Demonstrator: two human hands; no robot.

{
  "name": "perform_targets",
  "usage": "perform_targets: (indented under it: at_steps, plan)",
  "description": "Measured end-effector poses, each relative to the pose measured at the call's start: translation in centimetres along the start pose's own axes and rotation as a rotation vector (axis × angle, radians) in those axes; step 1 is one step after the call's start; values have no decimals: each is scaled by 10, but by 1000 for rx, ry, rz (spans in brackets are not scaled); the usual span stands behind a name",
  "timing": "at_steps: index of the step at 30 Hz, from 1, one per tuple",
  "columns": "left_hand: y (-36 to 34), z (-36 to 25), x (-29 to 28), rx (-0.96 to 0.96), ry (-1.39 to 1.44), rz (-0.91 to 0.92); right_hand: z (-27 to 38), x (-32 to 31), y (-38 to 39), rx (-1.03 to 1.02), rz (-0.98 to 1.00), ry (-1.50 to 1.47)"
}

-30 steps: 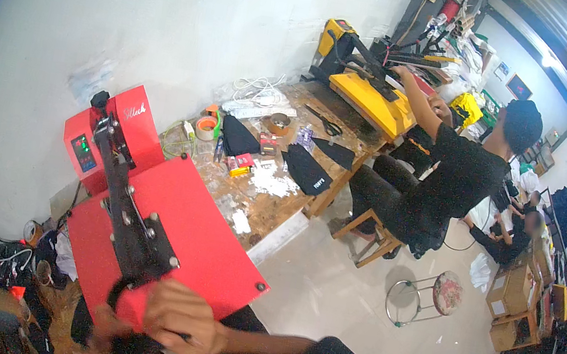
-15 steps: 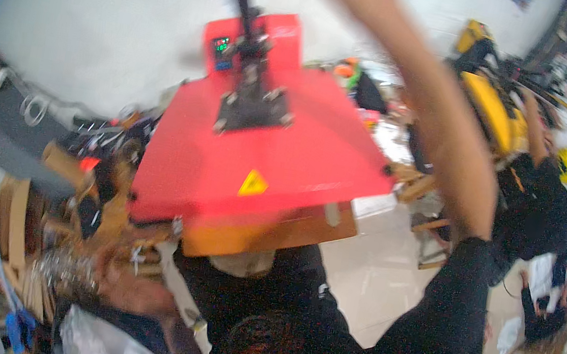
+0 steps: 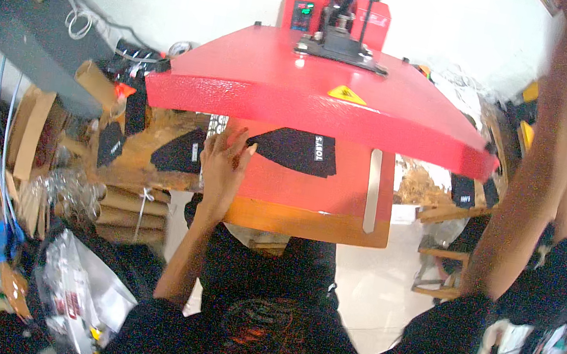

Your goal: The person operates a red heat press machine to apply a design to a black t-shirt. They place the shirt on the lower platen, lower the heated upper platen, and then lift it to remove the shirt. The process is repeated for multiple shirts.

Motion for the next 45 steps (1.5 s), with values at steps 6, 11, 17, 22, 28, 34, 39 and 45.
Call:
perform_targets:
  at_steps: [6,11,17,22,28,34,39,45]
  plan:
    - [-4,-6,22,63,-152,-49,96,12,240,-6,563,-506]
    - [-2,-11,19,79,-193,-89,81,76,366,653,799,-696]
    - [-7,-15,21,60,-225,-97,98,88,405,667,864,-761]
    - [-11,-13,21,22,-183,-125,95,97,405,622,882,-740]
    - [-16,-13,27,83,-189,-93,87,99,402,617,872,-712]
    - [-15,-5,35,42,-177,-65,92,104,408,679,872,-713]
    - [-22,6,41,20,-33,-15,97,106,415,717,907,-724]
    - [-20,-15,29,167,-133,-133,94,107,418,699,912,-666]
Point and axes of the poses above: each hand's wrist, its own y-axis away from the middle knuckle, its own x-axis out of the palm, z = x × y, the point moved 10 cm from there along -y, towards the middle knuckle, and after that the axes turned 2 degrees about x, right-handed, at the moved point
